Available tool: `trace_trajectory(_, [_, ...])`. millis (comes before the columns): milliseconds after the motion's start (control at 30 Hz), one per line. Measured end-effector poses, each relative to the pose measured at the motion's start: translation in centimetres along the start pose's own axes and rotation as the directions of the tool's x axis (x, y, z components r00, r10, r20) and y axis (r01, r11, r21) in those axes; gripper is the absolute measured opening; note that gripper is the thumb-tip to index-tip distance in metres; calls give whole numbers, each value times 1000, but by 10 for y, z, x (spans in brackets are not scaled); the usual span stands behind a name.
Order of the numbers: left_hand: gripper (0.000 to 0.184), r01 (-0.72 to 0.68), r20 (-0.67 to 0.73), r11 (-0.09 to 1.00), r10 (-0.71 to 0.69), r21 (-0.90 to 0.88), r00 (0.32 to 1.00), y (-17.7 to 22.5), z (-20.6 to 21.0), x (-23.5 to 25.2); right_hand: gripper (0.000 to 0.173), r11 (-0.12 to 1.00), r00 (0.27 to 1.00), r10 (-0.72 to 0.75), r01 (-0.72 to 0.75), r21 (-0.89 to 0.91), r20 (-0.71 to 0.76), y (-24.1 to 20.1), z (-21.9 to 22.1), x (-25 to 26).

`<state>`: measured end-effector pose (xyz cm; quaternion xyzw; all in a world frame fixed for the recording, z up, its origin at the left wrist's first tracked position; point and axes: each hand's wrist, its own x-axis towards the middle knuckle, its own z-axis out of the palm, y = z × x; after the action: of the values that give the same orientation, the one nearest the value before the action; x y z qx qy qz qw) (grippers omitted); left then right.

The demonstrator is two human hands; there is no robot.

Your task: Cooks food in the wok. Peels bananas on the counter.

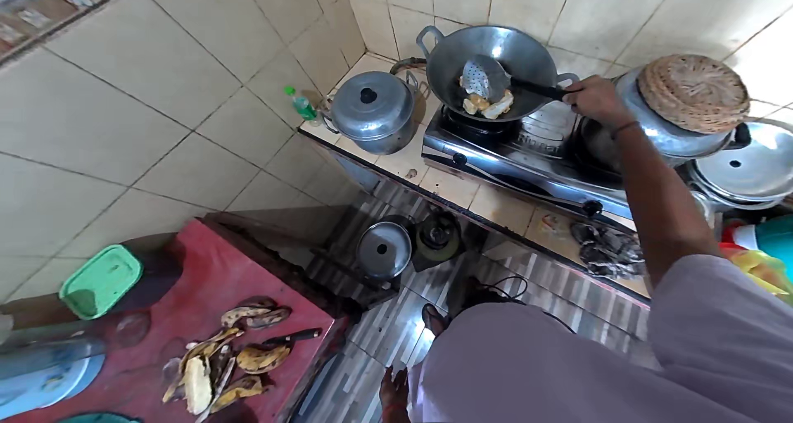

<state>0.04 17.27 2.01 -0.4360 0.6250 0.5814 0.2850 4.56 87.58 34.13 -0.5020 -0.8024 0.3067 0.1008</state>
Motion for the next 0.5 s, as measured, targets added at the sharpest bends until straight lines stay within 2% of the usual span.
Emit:
trace_trajectory(233, [43,-42,15,998,41,57,999,-1,6,-9,33,995,999,52,-51,81,-7,7,-14,-16])
trace_trajectory(500, [43,-35,23,999,34,39,999,4,10,-1,27,996,1000,-24,24,84,3,14,-17,-24])
